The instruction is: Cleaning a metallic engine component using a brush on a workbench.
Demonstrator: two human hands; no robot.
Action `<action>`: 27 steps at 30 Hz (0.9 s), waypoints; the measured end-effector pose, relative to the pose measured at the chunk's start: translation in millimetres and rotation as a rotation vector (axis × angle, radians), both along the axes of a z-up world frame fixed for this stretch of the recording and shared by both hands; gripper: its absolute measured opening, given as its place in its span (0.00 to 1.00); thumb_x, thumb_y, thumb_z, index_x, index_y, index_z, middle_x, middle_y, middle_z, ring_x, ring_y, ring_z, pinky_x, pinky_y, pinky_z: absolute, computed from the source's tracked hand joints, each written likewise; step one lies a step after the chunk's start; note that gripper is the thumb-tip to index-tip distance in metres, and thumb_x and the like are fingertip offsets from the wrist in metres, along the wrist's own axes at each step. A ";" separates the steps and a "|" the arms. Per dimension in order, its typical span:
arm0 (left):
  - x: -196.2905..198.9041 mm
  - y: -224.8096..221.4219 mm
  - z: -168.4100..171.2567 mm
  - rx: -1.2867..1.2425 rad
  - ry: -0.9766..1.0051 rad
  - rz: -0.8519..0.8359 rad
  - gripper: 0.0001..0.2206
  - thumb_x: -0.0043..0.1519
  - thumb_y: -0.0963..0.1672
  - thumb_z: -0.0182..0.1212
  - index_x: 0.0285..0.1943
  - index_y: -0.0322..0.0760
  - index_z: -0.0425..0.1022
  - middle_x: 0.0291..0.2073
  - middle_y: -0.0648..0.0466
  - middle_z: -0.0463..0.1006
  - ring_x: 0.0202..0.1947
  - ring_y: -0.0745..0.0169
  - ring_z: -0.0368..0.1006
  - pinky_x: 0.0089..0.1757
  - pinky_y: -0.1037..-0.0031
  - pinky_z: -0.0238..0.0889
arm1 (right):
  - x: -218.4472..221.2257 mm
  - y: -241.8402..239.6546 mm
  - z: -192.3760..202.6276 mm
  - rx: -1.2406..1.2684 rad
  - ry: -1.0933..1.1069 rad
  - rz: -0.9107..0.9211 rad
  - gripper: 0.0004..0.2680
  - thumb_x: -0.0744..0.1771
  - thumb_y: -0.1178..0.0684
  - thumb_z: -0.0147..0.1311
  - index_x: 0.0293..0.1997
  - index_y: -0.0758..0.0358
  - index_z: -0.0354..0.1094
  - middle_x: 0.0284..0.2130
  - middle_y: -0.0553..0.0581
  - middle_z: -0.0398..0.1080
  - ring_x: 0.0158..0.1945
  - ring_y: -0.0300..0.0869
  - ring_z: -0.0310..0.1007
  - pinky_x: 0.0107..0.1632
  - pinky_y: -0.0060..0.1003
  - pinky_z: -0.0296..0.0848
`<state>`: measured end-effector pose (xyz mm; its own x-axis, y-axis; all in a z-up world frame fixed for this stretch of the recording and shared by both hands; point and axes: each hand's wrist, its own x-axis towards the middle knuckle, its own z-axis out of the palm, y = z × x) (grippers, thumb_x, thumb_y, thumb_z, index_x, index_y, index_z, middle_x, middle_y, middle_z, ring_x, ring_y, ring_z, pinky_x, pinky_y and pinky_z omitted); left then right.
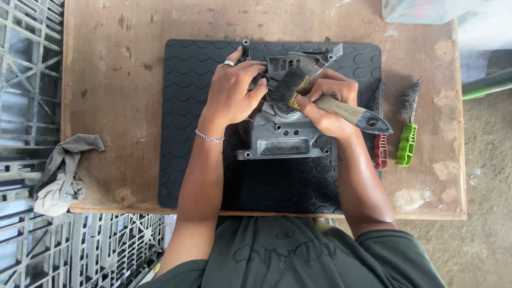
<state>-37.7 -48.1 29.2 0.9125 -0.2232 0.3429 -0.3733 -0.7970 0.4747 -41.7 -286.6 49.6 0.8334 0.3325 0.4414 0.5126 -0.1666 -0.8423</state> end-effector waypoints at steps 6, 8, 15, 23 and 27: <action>-0.5 1.3 0.0 -0.002 -0.003 -0.016 0.13 0.61 0.45 0.61 0.50 0.34 0.81 0.50 0.52 0.83 0.64 0.37 0.68 0.54 0.57 0.60 | -8.2 -14.2 -8.6 0.009 0.042 0.015 0.06 0.59 0.67 0.61 0.21 0.69 0.67 0.32 0.62 0.73 0.33 0.42 0.71 0.38 0.32 0.66; -3.1 0.4 4.3 -0.017 -0.008 -0.027 0.13 0.61 0.45 0.61 0.50 0.33 0.82 0.50 0.52 0.84 0.62 0.39 0.70 0.54 0.57 0.60 | -11.0 -15.9 -7.5 -0.009 0.043 0.014 0.06 0.59 0.66 0.61 0.21 0.68 0.68 0.32 0.61 0.74 0.32 0.42 0.70 0.36 0.31 0.65; -1.3 0.7 12.9 -0.103 0.145 -0.046 0.13 0.64 0.43 0.59 0.53 0.29 0.81 0.50 0.41 0.81 0.67 0.22 0.58 0.57 0.36 0.54 | -4.0 -23.2 -25.6 0.036 -0.063 0.051 0.10 0.61 0.62 0.67 0.18 0.61 0.68 0.26 0.62 0.72 0.30 0.54 0.76 0.31 0.41 0.69; 5.6 0.7 -8.6 -0.172 0.131 0.022 0.11 0.61 0.43 0.63 0.50 0.37 0.83 0.48 0.49 0.83 0.68 0.30 0.61 0.58 0.39 0.55 | 2.2 -26.2 -11.4 0.019 -0.075 0.161 0.10 0.63 0.64 0.62 0.19 0.61 0.67 0.24 0.61 0.70 0.30 0.55 0.77 0.28 0.41 0.68; -2.1 -2.6 6.9 -0.184 0.127 0.070 0.11 0.61 0.43 0.62 0.49 0.38 0.84 0.47 0.50 0.83 0.66 0.33 0.64 0.58 0.44 0.59 | 21.3 -18.7 4.9 -0.012 -0.076 0.203 0.11 0.60 0.64 0.66 0.15 0.63 0.66 0.22 0.64 0.71 0.27 0.53 0.76 0.30 0.42 0.69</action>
<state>-39.8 -50.7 36.2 0.9619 -0.1020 0.2537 -0.2483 -0.7145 0.6541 -20.4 -305.3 54.5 0.7134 0.4957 0.4954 0.5985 -0.0631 -0.7987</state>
